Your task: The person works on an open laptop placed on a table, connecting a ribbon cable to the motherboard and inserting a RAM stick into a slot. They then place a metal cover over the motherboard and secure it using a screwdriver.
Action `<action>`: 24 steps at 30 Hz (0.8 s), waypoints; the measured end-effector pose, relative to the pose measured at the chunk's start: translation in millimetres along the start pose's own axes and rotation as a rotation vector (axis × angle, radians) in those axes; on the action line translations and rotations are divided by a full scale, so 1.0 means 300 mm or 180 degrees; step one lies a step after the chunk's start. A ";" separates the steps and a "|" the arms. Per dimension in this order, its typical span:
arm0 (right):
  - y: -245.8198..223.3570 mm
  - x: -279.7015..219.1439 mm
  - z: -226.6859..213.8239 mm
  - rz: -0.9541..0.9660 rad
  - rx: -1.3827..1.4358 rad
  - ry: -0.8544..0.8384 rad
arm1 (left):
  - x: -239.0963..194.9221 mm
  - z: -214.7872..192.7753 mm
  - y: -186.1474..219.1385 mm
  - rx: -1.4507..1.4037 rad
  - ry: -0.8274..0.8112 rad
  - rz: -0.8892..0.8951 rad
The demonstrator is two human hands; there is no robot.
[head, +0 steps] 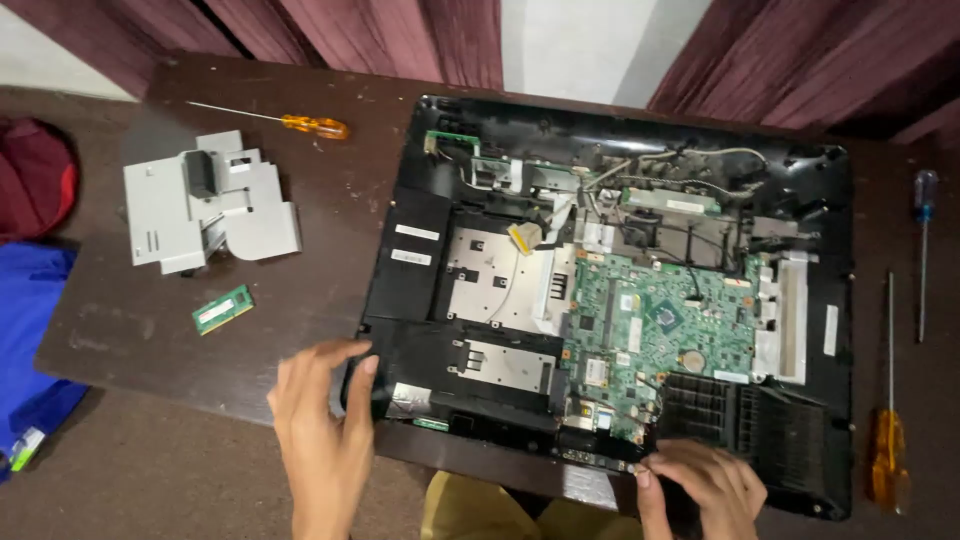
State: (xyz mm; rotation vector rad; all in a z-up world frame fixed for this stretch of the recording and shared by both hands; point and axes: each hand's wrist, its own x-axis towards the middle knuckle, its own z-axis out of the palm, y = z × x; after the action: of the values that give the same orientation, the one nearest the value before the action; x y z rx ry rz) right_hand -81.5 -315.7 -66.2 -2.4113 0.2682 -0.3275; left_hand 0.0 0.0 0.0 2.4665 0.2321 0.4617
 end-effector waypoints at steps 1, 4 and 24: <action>-0.010 0.001 0.003 -0.0014 0.0003 -0.0010 | 0.010 -0.006 -0.003 0.0005 0.0012 -0.0012; -0.056 0.000 0.003 -0.0030 0.0004 0.0028 | 0.037 -0.018 -0.007 0.0313 -0.0207 0.0108; -0.171 0.005 0.015 0.0017 0.0103 0.0598 | 0.099 0.199 0.162 0.0747 -0.0691 0.1304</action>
State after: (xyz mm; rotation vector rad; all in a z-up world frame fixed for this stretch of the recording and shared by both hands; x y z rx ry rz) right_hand -73.2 -275.0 -35.5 -2.3499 0.3506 -0.5531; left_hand 52.8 -63.0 -7.4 2.7763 -0.3329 0.3437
